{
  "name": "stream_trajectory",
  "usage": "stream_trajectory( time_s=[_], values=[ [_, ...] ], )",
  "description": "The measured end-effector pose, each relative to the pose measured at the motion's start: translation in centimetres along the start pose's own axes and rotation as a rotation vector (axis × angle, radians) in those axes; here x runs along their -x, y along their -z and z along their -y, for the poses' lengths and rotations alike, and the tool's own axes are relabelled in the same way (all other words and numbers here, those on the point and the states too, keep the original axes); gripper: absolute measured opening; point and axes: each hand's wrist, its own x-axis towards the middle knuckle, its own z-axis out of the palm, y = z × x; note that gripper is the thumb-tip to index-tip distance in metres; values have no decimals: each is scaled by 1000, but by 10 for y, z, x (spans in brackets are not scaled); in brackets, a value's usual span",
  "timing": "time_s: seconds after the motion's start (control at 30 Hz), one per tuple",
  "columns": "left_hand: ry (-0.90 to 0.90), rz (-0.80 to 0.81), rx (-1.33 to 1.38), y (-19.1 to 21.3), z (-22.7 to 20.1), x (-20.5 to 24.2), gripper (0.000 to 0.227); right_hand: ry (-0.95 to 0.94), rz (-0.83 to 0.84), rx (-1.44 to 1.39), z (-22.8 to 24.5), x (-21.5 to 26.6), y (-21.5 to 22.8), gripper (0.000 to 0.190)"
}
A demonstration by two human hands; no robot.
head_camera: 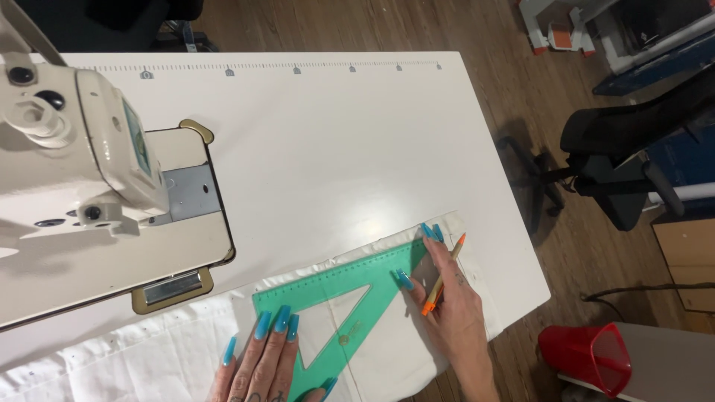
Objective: Marking lines on a piece of material using a ruler and a pen on a sewing table
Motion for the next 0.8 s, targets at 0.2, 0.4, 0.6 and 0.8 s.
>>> stream_trajectory(
  time_s=[0.2,0.4,0.6,0.8],
  values=[
    [-22,-1,-52,13,1,-10,60,15,-28,-8,4,1,1,54],
    [-5,-5,-51,17,0,-12,59,-30,6,0,3,0,-1,56],
    [-7,-14,-70,23,-1,-19,58,-30,27,-24,1,0,-2,57],
    [-24,-168,-17,-4,2,-7,56,-161,-62,-41,7,0,3,62]
  ],
)
